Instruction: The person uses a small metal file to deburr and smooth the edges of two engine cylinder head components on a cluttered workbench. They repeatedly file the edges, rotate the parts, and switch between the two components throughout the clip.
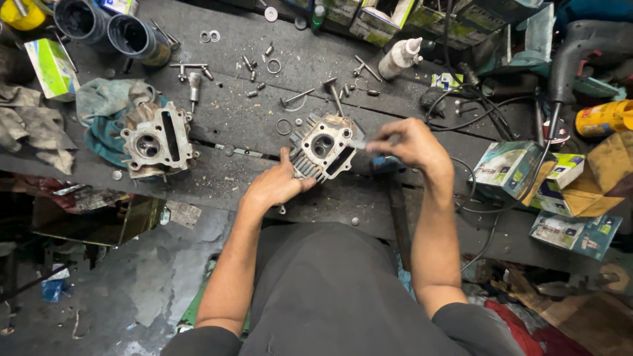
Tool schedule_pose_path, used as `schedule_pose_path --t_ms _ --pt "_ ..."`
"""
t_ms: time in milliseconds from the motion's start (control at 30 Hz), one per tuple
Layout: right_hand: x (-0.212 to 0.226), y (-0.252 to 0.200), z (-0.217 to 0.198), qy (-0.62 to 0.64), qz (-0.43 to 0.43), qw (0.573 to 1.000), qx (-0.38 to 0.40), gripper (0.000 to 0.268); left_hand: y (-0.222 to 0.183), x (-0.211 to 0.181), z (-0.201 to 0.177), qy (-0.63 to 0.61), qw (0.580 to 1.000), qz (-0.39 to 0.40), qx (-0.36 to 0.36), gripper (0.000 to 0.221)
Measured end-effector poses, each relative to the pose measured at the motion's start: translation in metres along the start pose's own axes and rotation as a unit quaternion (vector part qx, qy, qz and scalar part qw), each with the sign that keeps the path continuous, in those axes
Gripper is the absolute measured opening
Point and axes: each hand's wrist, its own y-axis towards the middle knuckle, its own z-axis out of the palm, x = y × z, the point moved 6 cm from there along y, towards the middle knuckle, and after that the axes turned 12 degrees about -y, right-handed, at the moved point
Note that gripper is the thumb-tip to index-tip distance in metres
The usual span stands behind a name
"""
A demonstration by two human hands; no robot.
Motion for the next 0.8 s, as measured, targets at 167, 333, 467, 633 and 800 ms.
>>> schedule_pose_path --t_ms 167,333,467,633,800 --pt "0.001 -0.008 0.003 0.005 0.028 1.000 0.012 0.028 0.002 0.000 0.000 0.001 1.000 0.014 -0.003 0.122" --pt "-0.004 -0.024 0.006 0.035 0.069 0.993 -0.086 0.025 0.005 0.005 0.003 -0.001 1.000 0.002 -0.002 0.122" --pt "-0.004 -0.025 0.002 0.053 0.005 0.988 -0.146 0.018 -0.001 -0.002 -0.008 -0.013 1.000 0.027 -0.001 0.117" --pt "-0.014 -0.042 0.012 0.136 0.008 0.983 -0.123 0.025 -0.020 -0.012 -0.038 0.003 1.000 0.008 0.004 0.101" --pt "0.011 -0.073 0.033 0.136 -0.018 0.982 -0.126 0.027 -0.049 -0.043 -0.047 0.056 0.968 0.190 -0.156 0.099"
